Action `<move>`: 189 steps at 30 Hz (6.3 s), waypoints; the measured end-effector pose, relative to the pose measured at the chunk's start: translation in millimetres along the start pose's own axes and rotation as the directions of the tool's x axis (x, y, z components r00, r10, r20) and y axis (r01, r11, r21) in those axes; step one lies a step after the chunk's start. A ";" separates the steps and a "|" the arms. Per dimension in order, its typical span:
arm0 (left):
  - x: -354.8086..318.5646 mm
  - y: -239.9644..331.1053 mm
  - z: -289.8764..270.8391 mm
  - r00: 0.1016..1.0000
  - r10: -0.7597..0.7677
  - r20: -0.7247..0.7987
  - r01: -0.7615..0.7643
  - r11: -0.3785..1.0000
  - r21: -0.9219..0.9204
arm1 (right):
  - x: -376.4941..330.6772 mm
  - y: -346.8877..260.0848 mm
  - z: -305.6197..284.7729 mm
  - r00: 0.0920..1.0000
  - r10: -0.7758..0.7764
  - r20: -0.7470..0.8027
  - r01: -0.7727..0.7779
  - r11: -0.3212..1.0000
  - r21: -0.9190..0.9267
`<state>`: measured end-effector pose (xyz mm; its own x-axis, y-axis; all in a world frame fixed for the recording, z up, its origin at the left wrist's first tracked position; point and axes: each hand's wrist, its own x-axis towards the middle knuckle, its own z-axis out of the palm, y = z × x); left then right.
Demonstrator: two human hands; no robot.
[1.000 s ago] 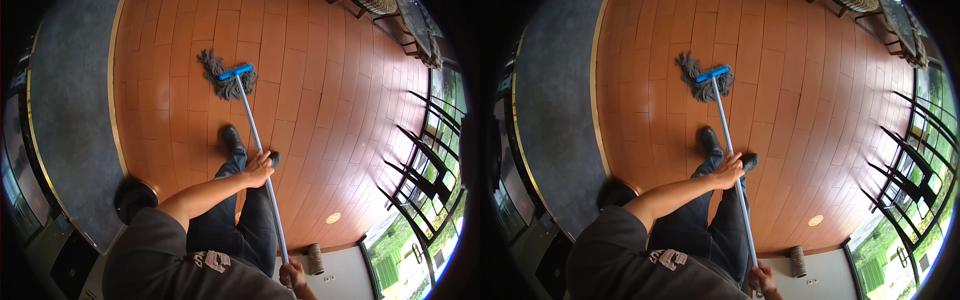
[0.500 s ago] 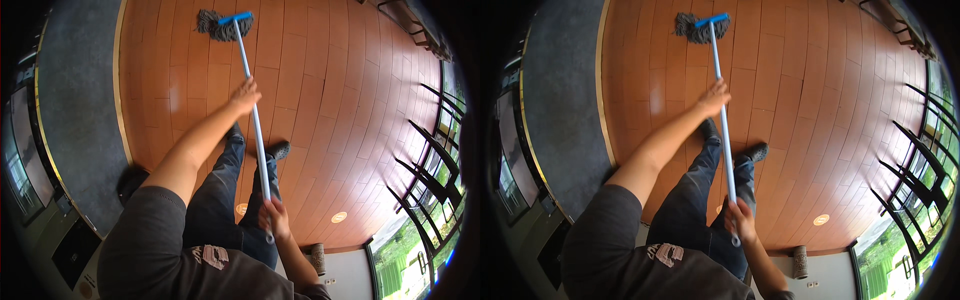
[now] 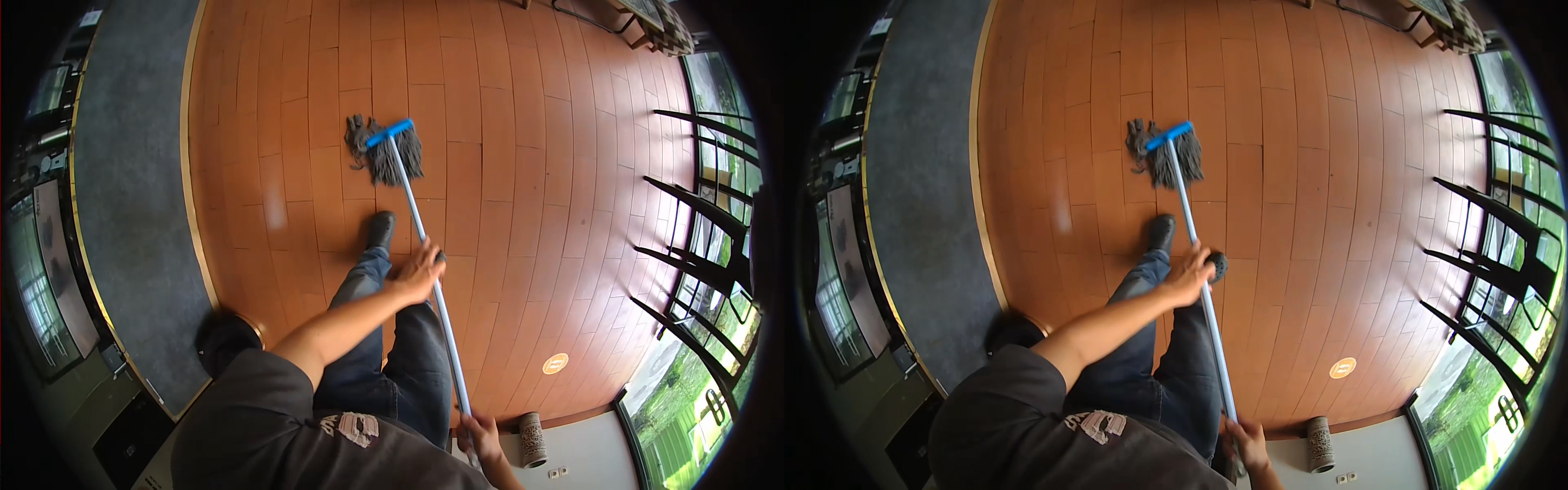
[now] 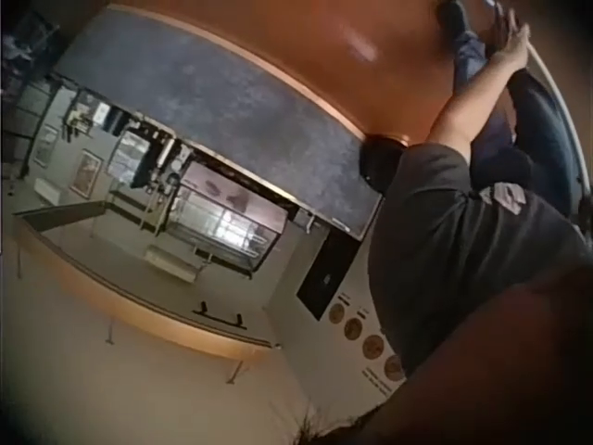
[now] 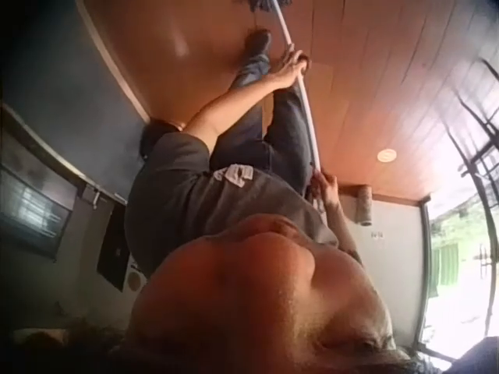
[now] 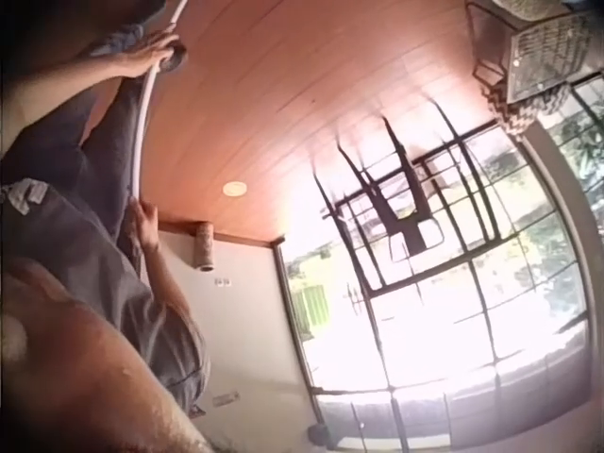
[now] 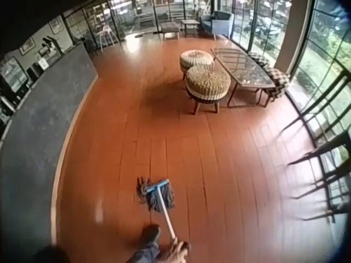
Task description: The person is mopping the tiled floor in a cafe seating area using a manual mop.
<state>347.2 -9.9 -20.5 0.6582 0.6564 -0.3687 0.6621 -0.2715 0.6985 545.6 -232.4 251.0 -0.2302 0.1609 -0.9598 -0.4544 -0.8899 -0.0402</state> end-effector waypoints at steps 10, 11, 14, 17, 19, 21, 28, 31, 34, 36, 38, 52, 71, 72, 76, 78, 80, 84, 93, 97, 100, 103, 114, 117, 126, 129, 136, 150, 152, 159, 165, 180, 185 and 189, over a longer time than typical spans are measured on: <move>106.6 -110.7 -136.9 0.988 -0.139 0.062 0.078 0.814 0.575 | 157.6 -89.6 120.7 0.968 -0.174 0.178 0.132 0.965 0.225; 106.9 -104.4 -127.9 0.985 -0.127 0.116 0.032 0.800 0.599 | 151.4 -81.5 109.8 0.973 -0.167 0.161 0.134 0.971 0.198; 81.0 -77.1 -80.7 0.975 0.035 0.221 -0.146 0.850 0.507 | 108.9 -42.1 62.8 0.987 -0.106 0.118 0.092 0.989 0.115; 45.2 2.7 -35.3 0.935 0.148 0.322 -0.261 0.902 0.344 | 32.6 8.7 16.3 1.000 0.011 0.001 -0.011 0.988 0.156; 11.3 36.2 0.4 0.928 0.212 0.307 -0.274 0.946 0.175 | -21.6 25.1 9.7 0.999 0.034 -0.033 -0.027 0.985 0.172; -1.4 61.3 11.4 0.906 0.272 0.324 -0.288 0.958 0.000 | -49.9 66.0 4.4 0.982 -0.003 -0.187 0.017 0.997 0.074; 90.4 1.4 -39.7 0.908 0.278 0.312 -0.352 0.911 0.212 | 32.0 -11.4 45.3 0.997 -0.011 -0.070 0.035 0.938 0.346; 155.8 -55.7 -87.3 0.951 0.261 0.166 -0.307 0.867 0.393 | 102.6 -71.8 84.2 0.992 -0.122 -0.011 0.119 0.933 0.340; 203.4 -71.1 -132.1 0.972 0.058 0.226 -0.162 0.867 0.472 | 131.7 -113.2 112.0 0.991 -0.135 -0.011 0.130 0.919 0.372; 206.2 -69.5 -134.5 0.969 0.066 0.240 -0.182 0.845 0.503 | 138.0 -111.7 115.5 0.986 -0.167 0.026 0.142 0.902 0.407; 182.2 -44.7 -113.5 0.951 0.095 0.296 -0.213 0.892 0.399 | 119.1 -77.1 95.3 0.991 -0.133 0.000 0.121 0.898 0.422; 123.8 41.9 -25.1 0.934 0.308 0.181 -0.298 0.951 -0.077 | 1.8 -30.7 41.3 0.998 -0.036 -0.053 0.057 0.867 0.494; 227.8 134.4 -9.9 0.967 0.214 0.138 -0.238 0.953 0.188 | 97.1 -165.8 -93.4 0.974 -0.225 0.002 0.216 0.941 0.262; 206.7 157.0 2.8 0.955 0.239 0.178 -0.272 0.943 0.192 | 67.7 -150.2 -104.9 0.984 -0.176 -0.019 0.175 0.949 0.262; 140.9 229.2 60.1 0.886 0.336 0.319 -0.374 0.925 0.063 | -28.8 -92.8 -151.0 0.994 -0.059 -0.093 0.086 0.947 0.311; 146.5 236.1 70.1 0.882 0.339 0.328 -0.332 0.940 -0.078 | -38.2 -93.3 -164.5 0.994 -0.042 -0.102 0.072 0.945 0.319; 174.4 213.6 70.7 0.894 0.353 0.275 -0.369 0.929 0.008 | -20.0 -114.8 -164.0 0.990 -0.065 -0.129 0.097 0.960 0.263; 263.3 154.5 27.7 0.952 0.236 0.193 -0.274 0.941 0.199 | 69.5 -182.1 -147.4 0.983 -0.178 -0.046 0.183 0.971 0.154; 370.1 103.4 -68.5 0.997 0.079 0.012 -0.074 0.849 0.523 | 204.8 -370.9 -80.3 0.939 -0.320 0.125 0.302 0.942 0.145; 308.6 135.5 11.5 0.977 0.205 0.059 -0.209 0.872 0.442 | 162.4 -296.8 -140.9 0.969 -0.249 0.000 0.249 0.968 -0.027; 240.1 190.3 58.2 0.926 0.376 0.031 -0.367 0.875 0.316 | 83.2 -242.2 -198.4 0.982 -0.187 -0.029 0.181 0.972 -0.150; 202.4 232.9 63.3 0.835 0.550 -0.029 -0.546 0.833 0.095 | -11.0 -224.4 -241.7 0.997 -0.009 -0.072 -0.005 0.979 -0.202; 170.9 115.4 29.7 0.960 0.014 -0.280 -0.051 0.991 -0.124 | 6.5 -306.6 -136.4 0.968 0.097 -0.231 -0.228 0.727 -0.648; 144.5 25.9 6.5 0.939 -0.091 -0.330 0.090 0.996 -0.019 | 63.1 -274.2 -65.8 0.986 0.032 -0.164 -0.141 0.688 -0.712; 91.7 132.4 72.1 0.934 0.121 -0.335 -0.085 0.989 0.118 | -37.9 -225.0 -116.6 0.950 0.071 -0.303 -0.275 0.649 -0.710; 67.0 181.6 76.4 0.970 0.089 -0.227 -0.113 0.989 -0.092 | -95.3 -224.7 -131.1 0.924 0.084 -0.374 -0.325 0.687 -0.649; 5.5 101.6 84.9 0.804 -0.116 -0.584 0.023 0.986 -0.164 | -17.8 -200.2 -93.0 0.966 0.078 -0.245 -0.243 0.586 -0.773; -22.9 17.2 85.0 0.892 -0.218 -0.395 0.317 0.926 0.204 | 58.1 -125.8 -61.9 0.982 0.045 -0.185 -0.175 0.599 -0.781; -6.1 88.0 106.6 0.934 -0.218 -0.283 0.268 0.952 0.151 | 8.7 -127.0 -113.0 0.960 0.021 -0.281 -0.246 0.546 -0.801; 22.7 252.6 183.2 0.983 -0.112 -0.145 0.081 0.976 -0.201 | -122.4 -123.5 -223.1 0.905 0.050 -0.423 -0.359 0.622 -0.695; 41.5 152.4 151.9 0.923 -0.124 -0.364 0.182 0.975 0.129 | -20.0 -120.1 -209.9 0.980 -0.084 -0.181 -0.117 0.491 -0.863; 35.7 294.9 246.6 0.998 -0.002 -0.068 -0.004 0.996 -0.089 | -138.3 -83.2 -292.6 0.945 -0.029 -0.325 -0.238 0.622 -0.746; 33.2 295.5 252.3 0.997 0.055 -0.054 -0.063 0.983 -0.171 | -144.8 -48.4 -322.0 0.960 -0.084 -0.267 -0.140 0.682 -0.718; 57.9 216.6 208.5 0.986 0.077 -0.151 -0.064 0.994 0.086 | -69.8 -58.1 -268.6 0.975 -0.024 -0.219 -0.121 0.772 -0.624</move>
<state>603.5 -177.5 -18.4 0.6454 0.7322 -0.2176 0.6470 -0.3727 0.6652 819.2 -306.5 245.7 -0.0251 0.0847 -0.9961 0.2146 -0.9727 -0.0881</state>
